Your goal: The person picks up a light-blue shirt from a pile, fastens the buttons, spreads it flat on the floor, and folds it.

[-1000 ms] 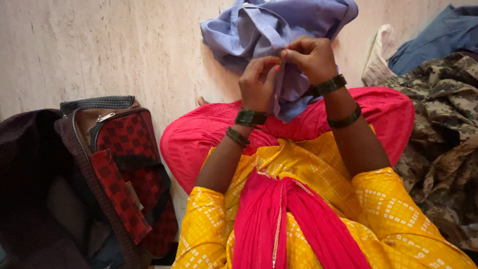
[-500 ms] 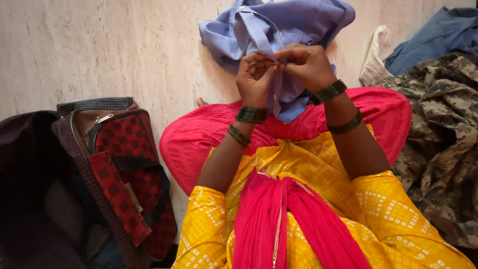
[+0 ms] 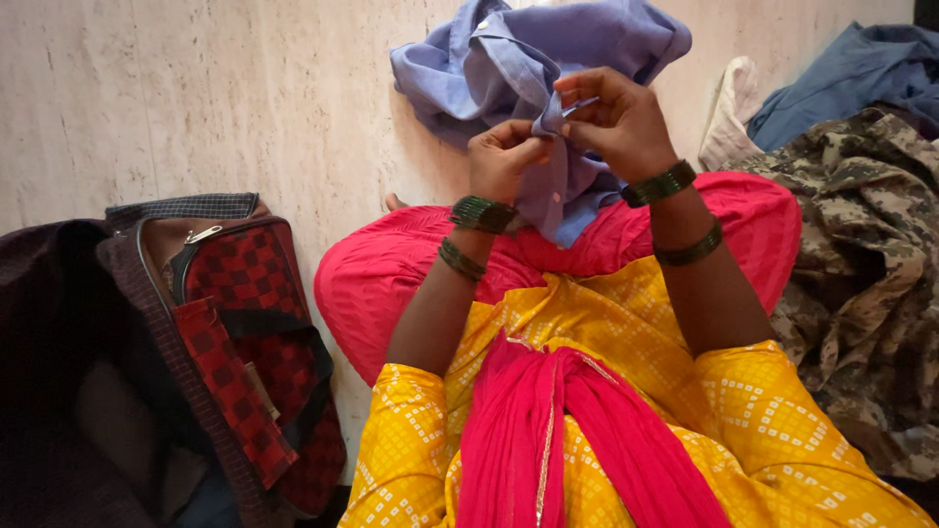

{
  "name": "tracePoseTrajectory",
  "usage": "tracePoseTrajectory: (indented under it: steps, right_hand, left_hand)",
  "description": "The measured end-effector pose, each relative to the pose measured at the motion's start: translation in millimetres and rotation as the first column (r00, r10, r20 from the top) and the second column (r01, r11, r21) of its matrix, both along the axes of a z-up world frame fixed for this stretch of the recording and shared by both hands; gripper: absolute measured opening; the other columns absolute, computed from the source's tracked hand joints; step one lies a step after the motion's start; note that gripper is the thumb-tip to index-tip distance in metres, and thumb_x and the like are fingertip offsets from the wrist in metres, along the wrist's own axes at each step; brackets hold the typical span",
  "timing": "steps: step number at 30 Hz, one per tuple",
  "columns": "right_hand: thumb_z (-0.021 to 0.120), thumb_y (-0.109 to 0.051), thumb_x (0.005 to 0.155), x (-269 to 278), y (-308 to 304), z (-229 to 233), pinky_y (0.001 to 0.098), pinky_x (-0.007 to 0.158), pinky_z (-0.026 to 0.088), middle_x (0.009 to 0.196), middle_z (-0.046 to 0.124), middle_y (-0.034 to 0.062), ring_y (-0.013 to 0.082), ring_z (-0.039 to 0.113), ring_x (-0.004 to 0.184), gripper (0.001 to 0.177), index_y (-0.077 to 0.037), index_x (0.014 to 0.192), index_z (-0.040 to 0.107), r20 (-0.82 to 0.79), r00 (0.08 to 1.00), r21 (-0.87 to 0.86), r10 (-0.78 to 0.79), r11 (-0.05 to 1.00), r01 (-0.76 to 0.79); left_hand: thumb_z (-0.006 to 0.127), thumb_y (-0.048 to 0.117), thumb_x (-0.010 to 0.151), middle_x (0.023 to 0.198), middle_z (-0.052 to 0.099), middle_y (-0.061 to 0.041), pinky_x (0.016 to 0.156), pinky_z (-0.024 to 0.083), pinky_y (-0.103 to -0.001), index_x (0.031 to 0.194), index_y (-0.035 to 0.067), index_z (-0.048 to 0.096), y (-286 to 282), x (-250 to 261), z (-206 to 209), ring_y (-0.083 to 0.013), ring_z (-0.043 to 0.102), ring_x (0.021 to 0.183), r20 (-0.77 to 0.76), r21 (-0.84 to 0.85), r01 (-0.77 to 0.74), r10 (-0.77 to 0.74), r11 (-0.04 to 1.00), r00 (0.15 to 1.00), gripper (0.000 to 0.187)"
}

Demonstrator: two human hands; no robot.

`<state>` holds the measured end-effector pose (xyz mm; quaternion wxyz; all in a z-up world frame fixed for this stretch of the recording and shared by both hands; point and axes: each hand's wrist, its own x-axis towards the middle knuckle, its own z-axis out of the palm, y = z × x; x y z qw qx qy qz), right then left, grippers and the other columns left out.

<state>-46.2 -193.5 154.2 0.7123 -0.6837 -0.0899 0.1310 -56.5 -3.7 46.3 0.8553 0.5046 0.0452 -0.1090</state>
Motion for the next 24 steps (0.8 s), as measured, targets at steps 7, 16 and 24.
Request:
tracePoseTrajectory:
  steps: [7, 16, 24]
  right_hand:
    - [0.084, -0.011, 0.094, -18.1, 3.2, -17.9, 0.0262, 0.088, 0.054, 0.109, 0.071, -0.0004, 0.0096, 0.068, 0.101, 0.033, -0.002, 0.118, 0.062, 0.200, 0.977, -0.379, -0.067, 0.915, 0.140]
    - [0.076, -0.019, 0.098, 4.3, -18.5, -13.8, 0.0220, 0.075, 0.051, 0.090, 0.071, -0.0021, 0.0039, 0.062, 0.082, 0.020, -0.001, 0.108, 0.074, 0.007, 0.999, -0.339, 0.051, 0.940, -0.046]
    - [0.070, -0.020, 0.099, 40.0, -19.6, 58.1, 0.0244, 0.077, 0.054, 0.089, 0.071, -0.0017, 0.0042, 0.064, 0.082, 0.024, 0.001, 0.110, 0.073, -0.165, 0.923, -0.420, 0.348, 0.822, -0.385]
  left_hand:
    - [0.072, -0.004, 0.087, 0.089, 0.076, -0.010, 0.070, 0.057, -0.028, 0.099, -0.006, 0.073, -2.2, 2.7, -4.3, -0.0143, 0.069, 0.072, -0.156, -0.217, -0.055, 0.021, 0.975, 0.988, 0.013]
    - [0.073, -0.002, 0.088, 0.091, 0.075, -0.009, 0.071, 0.055, -0.026, 0.101, -0.004, 0.074, 1.1, 2.1, 6.8, -0.0128, 0.068, 0.074, -0.060, -0.200, 0.027, -0.040, 0.979, 0.997, 0.014]
    - [0.074, -0.001, 0.092, 0.093, 0.075, -0.009, 0.074, 0.055, -0.026, 0.108, -0.006, 0.073, 9.5, 0.6, 29.0, -0.0129, 0.068, 0.078, 0.021, -0.213, 0.106, -0.104, 0.971, 0.994, 0.016]
